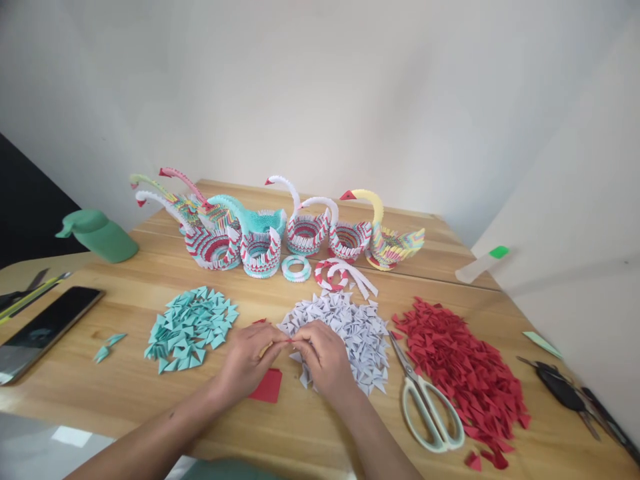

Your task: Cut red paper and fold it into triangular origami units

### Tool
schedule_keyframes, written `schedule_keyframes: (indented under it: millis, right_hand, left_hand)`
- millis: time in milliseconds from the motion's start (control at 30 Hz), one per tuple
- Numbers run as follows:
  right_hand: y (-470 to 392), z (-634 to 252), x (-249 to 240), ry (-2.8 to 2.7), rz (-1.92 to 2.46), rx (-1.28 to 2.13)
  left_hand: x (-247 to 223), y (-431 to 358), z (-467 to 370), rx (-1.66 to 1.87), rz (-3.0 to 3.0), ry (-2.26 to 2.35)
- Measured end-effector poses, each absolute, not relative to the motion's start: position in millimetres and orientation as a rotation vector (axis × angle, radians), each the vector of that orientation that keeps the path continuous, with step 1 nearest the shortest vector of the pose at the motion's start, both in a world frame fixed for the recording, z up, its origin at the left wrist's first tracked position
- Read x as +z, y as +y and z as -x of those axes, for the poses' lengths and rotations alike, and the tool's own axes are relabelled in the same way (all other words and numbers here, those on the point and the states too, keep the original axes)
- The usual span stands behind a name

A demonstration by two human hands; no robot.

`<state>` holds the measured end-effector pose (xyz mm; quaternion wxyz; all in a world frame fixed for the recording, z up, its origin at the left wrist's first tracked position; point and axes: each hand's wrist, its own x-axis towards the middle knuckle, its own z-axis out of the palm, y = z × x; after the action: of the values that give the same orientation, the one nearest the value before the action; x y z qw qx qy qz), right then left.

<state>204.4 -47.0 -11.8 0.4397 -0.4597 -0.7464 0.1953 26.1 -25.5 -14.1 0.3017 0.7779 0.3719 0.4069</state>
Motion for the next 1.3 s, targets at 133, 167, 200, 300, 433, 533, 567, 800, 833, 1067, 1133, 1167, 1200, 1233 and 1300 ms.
schedule_keyframes:
  millis: [133,167,200,300,433,533,567,800,833,1067,1133,1167,1200,1233,1300]
  right_hand:
    - [-49,-200,-11,-1.818,1.121,0.333]
    - [-49,-200,-11,-1.809,1.121,0.297]
    - [-49,-199,-12,-1.807,1.120,0.263]
    - [-49,-198,-14,-1.839,1.094,0.177]
    - [-50,-195,-21,-1.930,1.056,0.079]
    - [-50,-192,-19,-2.011,1.060,-0.007]
    - [-50,-192,-16,-2.043,1.070,-0.040]
    - [-82,-245,27,-2.160,1.435,-0.121]
    - [-93,-262,27,-2.130,1.527,-0.123]
    - [-165,-350,-27,-1.869,2.183,-0.247]
    - [-169,-353,-40,-1.852,2.230,-0.221]
    - [-169,-353,-44,-1.837,2.247,-0.220]
    - [-168,-352,-45,-1.820,2.260,-0.214]
    - [-167,-351,-44,-1.800,2.265,-0.201]
    - [-166,-348,-36,-1.747,2.251,-0.128]
  left_hand:
    - [-14,-24,-30,1.021,-1.549,0.977]
    - [-15,-23,-31,0.989,-1.381,0.949]
    - [-17,-22,-31,0.952,-1.232,0.904]
    - [-24,-21,-33,0.849,-0.936,0.770]
    - [-28,-23,-32,0.773,-0.727,0.709]
    - [-25,-24,-31,0.786,-0.664,0.695]
    - [-23,-23,-30,0.792,-0.647,0.700]
    - [-16,-19,-25,0.810,-0.651,0.704]
    - [-16,-18,-24,0.805,-0.660,0.697]
    - [-16,-18,-23,0.815,-0.643,0.676]
    - [-18,-18,-23,0.825,-0.652,0.665]
    - [-18,-19,-23,0.828,-0.653,0.660]
    - [-18,-19,-23,0.833,-0.650,0.657]
    - [-18,-19,-23,0.837,-0.646,0.656]
    - [-16,-19,-23,0.847,-0.633,0.657]
